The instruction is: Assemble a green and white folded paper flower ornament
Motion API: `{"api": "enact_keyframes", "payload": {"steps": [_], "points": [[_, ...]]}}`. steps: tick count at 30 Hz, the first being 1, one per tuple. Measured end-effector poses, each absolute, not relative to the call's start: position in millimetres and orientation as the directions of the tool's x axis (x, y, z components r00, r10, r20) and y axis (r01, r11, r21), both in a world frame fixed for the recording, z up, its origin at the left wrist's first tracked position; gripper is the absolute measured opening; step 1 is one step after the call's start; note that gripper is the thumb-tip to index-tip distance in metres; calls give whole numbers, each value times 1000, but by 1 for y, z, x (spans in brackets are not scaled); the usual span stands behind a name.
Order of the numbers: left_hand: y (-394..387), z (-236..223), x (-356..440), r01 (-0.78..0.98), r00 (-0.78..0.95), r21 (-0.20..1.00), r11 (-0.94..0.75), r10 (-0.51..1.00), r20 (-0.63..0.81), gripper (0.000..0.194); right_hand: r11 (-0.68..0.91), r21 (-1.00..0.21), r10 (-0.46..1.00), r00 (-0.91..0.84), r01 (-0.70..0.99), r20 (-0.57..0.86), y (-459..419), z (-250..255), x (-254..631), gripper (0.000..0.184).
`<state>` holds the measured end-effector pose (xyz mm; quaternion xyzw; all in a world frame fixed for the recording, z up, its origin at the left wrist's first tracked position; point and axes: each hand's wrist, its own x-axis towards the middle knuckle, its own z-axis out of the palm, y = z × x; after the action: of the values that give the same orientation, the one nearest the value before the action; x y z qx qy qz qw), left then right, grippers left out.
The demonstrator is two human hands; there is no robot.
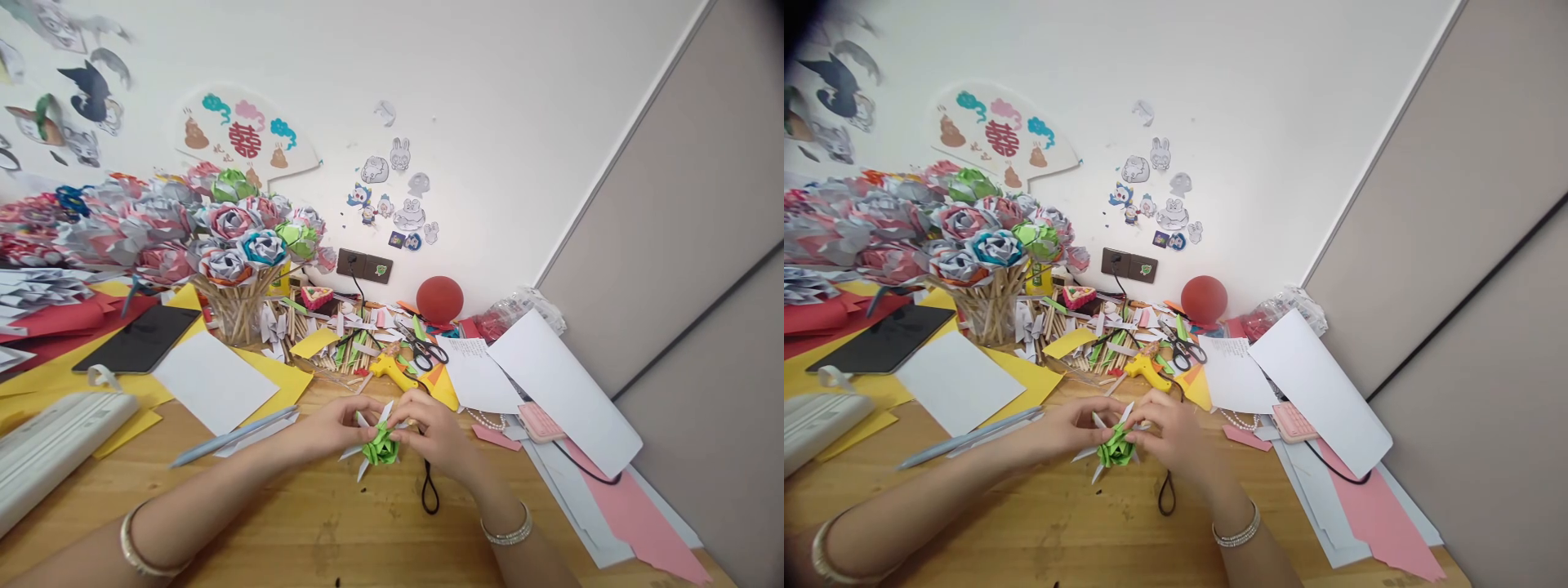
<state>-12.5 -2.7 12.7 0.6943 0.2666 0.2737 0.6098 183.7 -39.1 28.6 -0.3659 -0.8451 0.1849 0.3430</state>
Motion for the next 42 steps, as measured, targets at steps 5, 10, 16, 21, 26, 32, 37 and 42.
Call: {"api": "enact_keyframes", "payload": {"steps": [5, 10, 16, 21, 26, 32, 37, 42], "points": [[-2, 10, -12, 24, 694, 997, -76, 719, 38, 46, 648, -583, 760, -464, 490, 455, -41, 28, 182, 7], [4, 2, -11, -35, 640, 999, -18, 767, 36, 50, 664, -564, 747, -419, 491, 516, -44, 30, 182, 17], [6, -1, -9, -93, 603, 995, 20, 797, 41, 49, 723, -371, 675, -482, 583, 559, -46, 27, 181, 7], [5, 0, -9, 22, 553, 1000, -13, 833, -1, 49, 763, -174, 598, -579, 622, 554, -43, 23, 179, 10], [2, 7, -9, 172, 500, 983, -66, 865, -29, 43, 758, -63, 572, -615, 649, 543, -43, 22, 178, 12], [-1, 12, -8, 259, 483, 963, -70, 873, -66, 41, 759, 61, 522, -663, 648, 537, -45, 22, 178, 14], [2, 7, -9, 298, 496, 948, -111, 866, -55, 44, 761, 25, 554, -670, 648, 494, -46, 24, 176, 14], [4, -1, -9, 271, 496, 951, -148, 868, -6, 42, 756, -78, 607, -650, 650, 457, -48, 26, 172, 14]]}}
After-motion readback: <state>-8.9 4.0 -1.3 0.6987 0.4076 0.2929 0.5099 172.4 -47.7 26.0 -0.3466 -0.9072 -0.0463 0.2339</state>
